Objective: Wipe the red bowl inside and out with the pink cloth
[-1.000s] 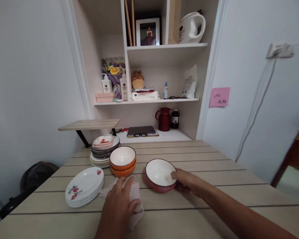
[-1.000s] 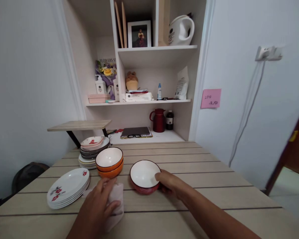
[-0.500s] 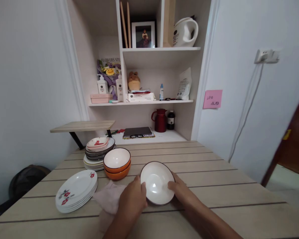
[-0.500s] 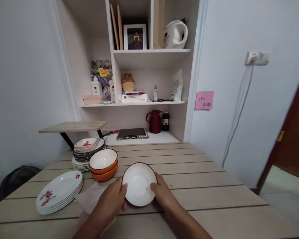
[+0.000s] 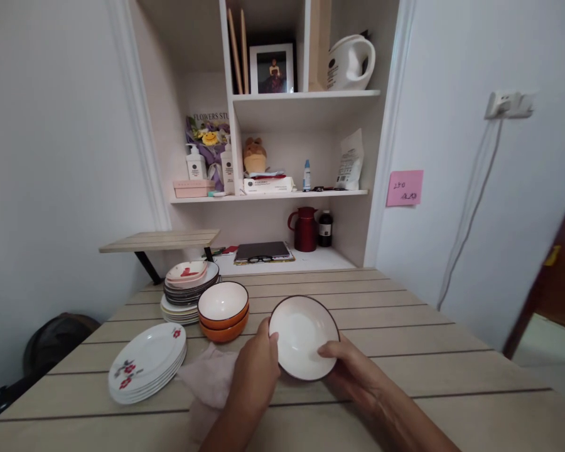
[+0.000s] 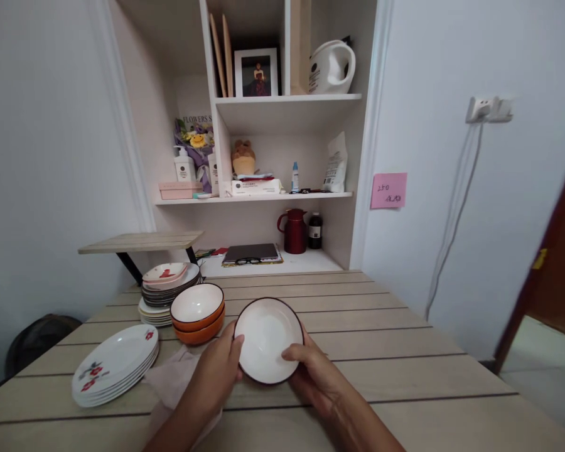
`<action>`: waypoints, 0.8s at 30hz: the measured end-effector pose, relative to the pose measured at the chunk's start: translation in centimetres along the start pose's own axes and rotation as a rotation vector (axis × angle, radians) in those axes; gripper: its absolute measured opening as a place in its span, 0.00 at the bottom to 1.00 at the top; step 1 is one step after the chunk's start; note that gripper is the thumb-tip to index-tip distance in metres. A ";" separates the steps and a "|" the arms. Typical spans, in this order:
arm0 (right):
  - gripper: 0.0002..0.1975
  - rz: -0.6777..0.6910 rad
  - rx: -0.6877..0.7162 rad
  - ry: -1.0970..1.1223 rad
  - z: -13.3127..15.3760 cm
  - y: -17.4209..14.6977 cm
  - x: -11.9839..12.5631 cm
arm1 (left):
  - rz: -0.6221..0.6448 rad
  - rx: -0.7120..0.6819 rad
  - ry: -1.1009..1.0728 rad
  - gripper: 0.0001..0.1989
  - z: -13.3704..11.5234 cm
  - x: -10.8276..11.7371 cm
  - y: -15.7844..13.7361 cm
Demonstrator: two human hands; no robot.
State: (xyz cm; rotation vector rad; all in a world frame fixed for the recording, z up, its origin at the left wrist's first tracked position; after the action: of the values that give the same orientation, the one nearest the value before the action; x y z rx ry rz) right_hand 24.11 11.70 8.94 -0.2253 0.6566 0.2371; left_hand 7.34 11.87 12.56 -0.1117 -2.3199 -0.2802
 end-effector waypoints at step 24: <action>0.42 -0.172 -0.182 0.310 -1.9 0.5 2.9 | -0.029 -0.175 0.041 0.12 6.7 7.9 -6.4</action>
State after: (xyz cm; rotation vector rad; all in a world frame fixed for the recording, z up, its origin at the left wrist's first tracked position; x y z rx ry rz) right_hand 25.11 12.04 5.58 -0.4980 0.9188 0.0967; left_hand -3.86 7.23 12.72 -0.1577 -2.2549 -0.4959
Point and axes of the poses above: each hand's wrist, its own y-axis towards the middle knuckle, its own x-axis out of the back of the hand, z = x × y, the point moved 7 cm from there along y, towards the middle knuckle, and after that the axes turned 8 degrees about -x, right-handed, at the moved point
